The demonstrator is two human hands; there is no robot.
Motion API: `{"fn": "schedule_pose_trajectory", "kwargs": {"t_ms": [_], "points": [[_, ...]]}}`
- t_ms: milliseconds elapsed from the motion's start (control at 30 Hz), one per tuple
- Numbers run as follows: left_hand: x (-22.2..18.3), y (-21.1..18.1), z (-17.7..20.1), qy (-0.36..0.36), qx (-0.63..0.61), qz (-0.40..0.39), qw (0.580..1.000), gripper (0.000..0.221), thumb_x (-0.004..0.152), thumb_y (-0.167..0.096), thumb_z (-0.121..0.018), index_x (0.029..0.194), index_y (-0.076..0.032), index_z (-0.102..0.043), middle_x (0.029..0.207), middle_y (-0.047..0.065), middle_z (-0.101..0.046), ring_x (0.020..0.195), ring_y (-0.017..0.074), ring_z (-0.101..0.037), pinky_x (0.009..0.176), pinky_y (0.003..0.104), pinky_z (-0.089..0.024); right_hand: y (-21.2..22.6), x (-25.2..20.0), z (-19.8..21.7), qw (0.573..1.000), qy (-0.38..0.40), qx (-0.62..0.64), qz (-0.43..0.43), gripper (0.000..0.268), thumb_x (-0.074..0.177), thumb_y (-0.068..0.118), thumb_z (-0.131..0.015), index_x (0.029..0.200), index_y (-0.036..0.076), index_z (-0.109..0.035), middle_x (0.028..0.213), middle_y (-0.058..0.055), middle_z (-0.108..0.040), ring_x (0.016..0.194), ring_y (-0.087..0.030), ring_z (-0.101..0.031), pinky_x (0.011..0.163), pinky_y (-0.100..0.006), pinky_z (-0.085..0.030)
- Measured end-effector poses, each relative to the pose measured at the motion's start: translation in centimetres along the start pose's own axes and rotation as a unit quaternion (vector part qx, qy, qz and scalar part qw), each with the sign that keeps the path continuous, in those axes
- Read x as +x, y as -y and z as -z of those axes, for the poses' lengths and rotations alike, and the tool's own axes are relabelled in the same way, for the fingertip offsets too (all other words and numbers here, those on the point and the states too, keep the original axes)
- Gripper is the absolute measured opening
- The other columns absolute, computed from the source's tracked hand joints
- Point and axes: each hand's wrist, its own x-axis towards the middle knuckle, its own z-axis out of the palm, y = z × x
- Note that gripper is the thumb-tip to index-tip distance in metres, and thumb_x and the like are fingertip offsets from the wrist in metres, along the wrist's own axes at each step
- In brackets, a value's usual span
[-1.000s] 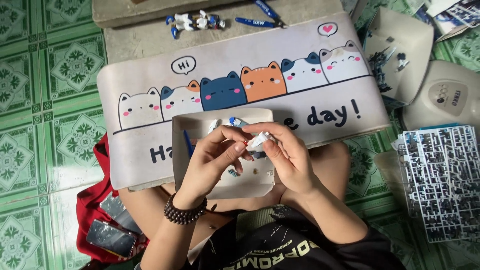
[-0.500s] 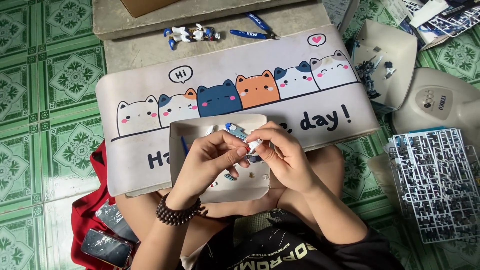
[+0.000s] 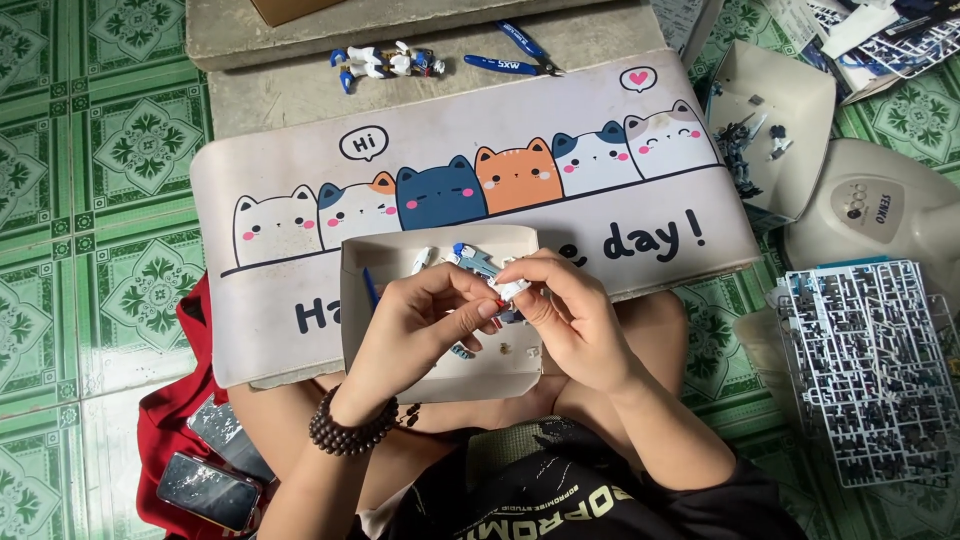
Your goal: The person assembles small plastic model parts by hand, picking pieces from a tray and snapping them together. The person works on a lap tray with scattered components and occasionally adjusts the assembled sub-assembly.
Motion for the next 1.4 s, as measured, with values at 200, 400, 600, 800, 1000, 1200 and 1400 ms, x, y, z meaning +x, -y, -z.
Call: {"fn": "schedule_pose_trajectory", "kwargs": {"t_ms": [200, 400, 600, 800, 1000, 1200, 1400], "points": [[-0.3, -0.2, -0.6, 0.006, 0.045, -0.027, 0.999, 0.016, 0.085, -0.009, -0.064, 0.089, 0.006, -0.062, 0.070, 0.015, -0.063, 0.063, 0.0222, -0.068, 0.052, 0.032, -0.060, 0.3, -0.2, -0.3, 1.000, -0.014, -0.023, 0.013, 0.017, 0.091, 0.009, -0.053, 0.100, 0.000, -0.063, 0.079, -0.011, -0.057, 0.069, -0.015, -0.051, 0.071, -0.031, -0.048], [-0.3, 0.2, -0.2, 0.020, 0.045, -0.029, 0.998, 0.014, 0.084, -0.007, -0.064, 0.088, 0.006, -0.061, 0.069, 0.015, -0.061, 0.062, 0.0214, -0.067, 0.051, 0.031, -0.060, 0.9, 0.2, -0.1, 0.996, 0.002, -0.066, 0.057, 0.020, 0.093, 0.009, -0.049, 0.102, 0.001, -0.064, 0.079, -0.012, -0.059, 0.065, -0.021, -0.054, 0.067, -0.031, -0.048], [-0.2, 0.4, 0.0, 0.019, 0.044, -0.011, 0.999, 0.014, 0.081, -0.005, -0.067, 0.086, 0.007, -0.061, 0.068, 0.016, -0.063, 0.063, 0.0202, -0.066, 0.050, 0.030, -0.060, 0.7, 0.1, 0.2, 0.995, 0.019, -0.069, 0.068, 0.021, 0.093, 0.007, -0.047, 0.104, 0.000, -0.064, 0.079, -0.013, -0.059, 0.064, -0.022, -0.053, 0.064, -0.033, -0.047], [-0.1, 0.6, 0.2, 0.033, 0.004, 0.010, 0.999, 0.014, 0.079, -0.001, -0.067, 0.087, 0.009, -0.061, 0.068, 0.017, -0.063, 0.063, 0.0208, -0.065, 0.050, 0.031, -0.060, 0.7, 0.2, 0.2, 0.994, 0.033, -0.065, 0.076, 0.020, 0.093, 0.006, -0.047, 0.102, 0.000, -0.064, 0.078, -0.014, -0.059, 0.061, -0.023, -0.053, 0.060, -0.032, -0.047], [0.0, 1.4, 0.4, 0.037, -0.033, 0.019, 0.999, 0.015, 0.079, -0.002, -0.069, 0.085, 0.011, -0.063, 0.066, 0.020, -0.065, 0.061, 0.0202, -0.067, 0.052, 0.030, -0.060, 0.3, 0.2, 0.4, 0.995, 0.039, -0.060, 0.072, 0.021, 0.093, 0.009, -0.048, 0.102, 0.000, -0.065, 0.074, -0.013, -0.058, 0.057, -0.021, -0.054, 0.057, -0.031, -0.048], [0.0, 1.3, 0.5, 0.055, -0.102, 0.073, 0.991, 0.015, 0.079, -0.002, -0.068, 0.083, 0.011, -0.063, 0.064, 0.018, -0.066, 0.060, 0.0180, -0.067, 0.052, 0.028, -0.060, 1.3, 0.3, 0.1, 0.998, 0.043, -0.022, 0.045, 0.018, 0.091, 0.007, -0.051, 0.099, -0.002, -0.064, 0.066, -0.013, -0.056, 0.053, -0.021, -0.056, 0.051, -0.031, -0.046], [0.3, 3.3, 1.3, 0.082, -0.159, 0.104, 0.978, 0.017, 0.079, -0.004, -0.069, 0.083, 0.011, -0.062, 0.068, 0.021, -0.068, 0.058, 0.0195, -0.068, 0.052, 0.030, -0.060, 1.3, 0.4, 0.3, 0.998, 0.047, 0.009, 0.034, 0.016, 0.090, 0.008, -0.053, 0.096, -0.002, -0.064, 0.064, -0.011, -0.058, 0.053, -0.019, -0.058, 0.052, -0.029, -0.046]]}}
